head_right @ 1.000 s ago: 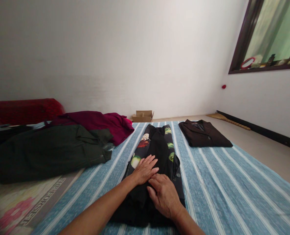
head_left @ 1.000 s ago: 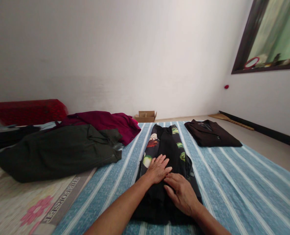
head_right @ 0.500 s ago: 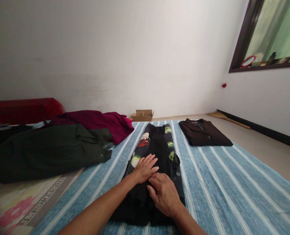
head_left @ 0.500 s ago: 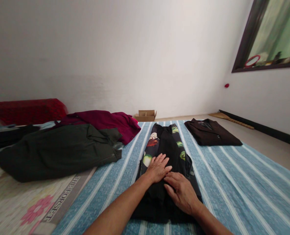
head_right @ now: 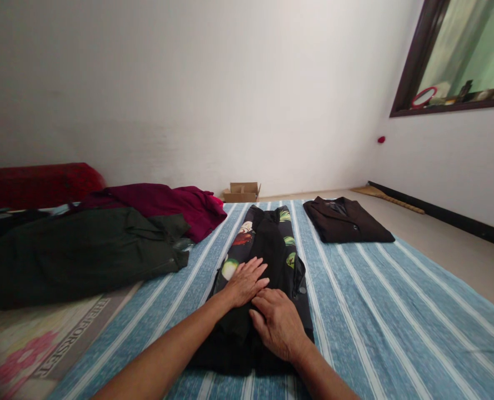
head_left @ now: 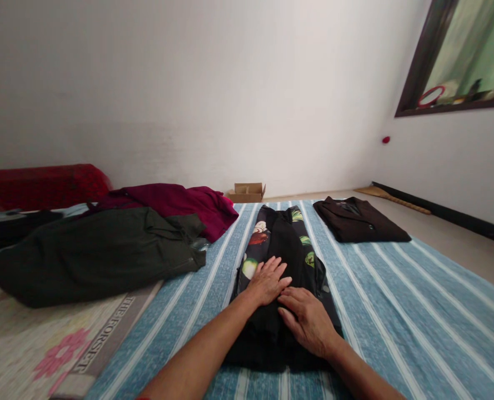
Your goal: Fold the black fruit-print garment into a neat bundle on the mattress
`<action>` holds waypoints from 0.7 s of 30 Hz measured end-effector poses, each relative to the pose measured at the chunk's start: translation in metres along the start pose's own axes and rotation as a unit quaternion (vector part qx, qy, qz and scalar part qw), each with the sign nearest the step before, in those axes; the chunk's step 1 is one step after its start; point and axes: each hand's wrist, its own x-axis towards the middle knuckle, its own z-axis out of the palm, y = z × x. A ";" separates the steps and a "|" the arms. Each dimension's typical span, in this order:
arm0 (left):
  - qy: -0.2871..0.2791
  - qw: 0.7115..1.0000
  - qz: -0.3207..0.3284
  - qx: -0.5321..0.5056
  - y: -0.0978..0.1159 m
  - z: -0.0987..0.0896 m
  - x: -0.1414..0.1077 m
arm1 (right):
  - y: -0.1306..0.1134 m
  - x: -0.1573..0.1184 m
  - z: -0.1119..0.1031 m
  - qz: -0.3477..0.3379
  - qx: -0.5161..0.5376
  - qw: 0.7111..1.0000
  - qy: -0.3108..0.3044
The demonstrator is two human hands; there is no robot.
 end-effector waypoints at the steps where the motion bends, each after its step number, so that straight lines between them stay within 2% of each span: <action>1: 0.000 1.000 -0.001 0.001 0.000 0.000 0.000 | 0.000 0.000 0.000 0.000 -0.001 1.000 0.000; 12: -0.015 1.000 -0.014 -0.013 0.001 -0.001 0.002 | 0.000 0.000 -0.001 0.002 0.008 1.000 -0.005; 21: -0.002 1.000 -0.007 -0.005 0.000 0.000 0.002 | -0.001 0.000 -0.002 0.008 0.013 1.000 -0.011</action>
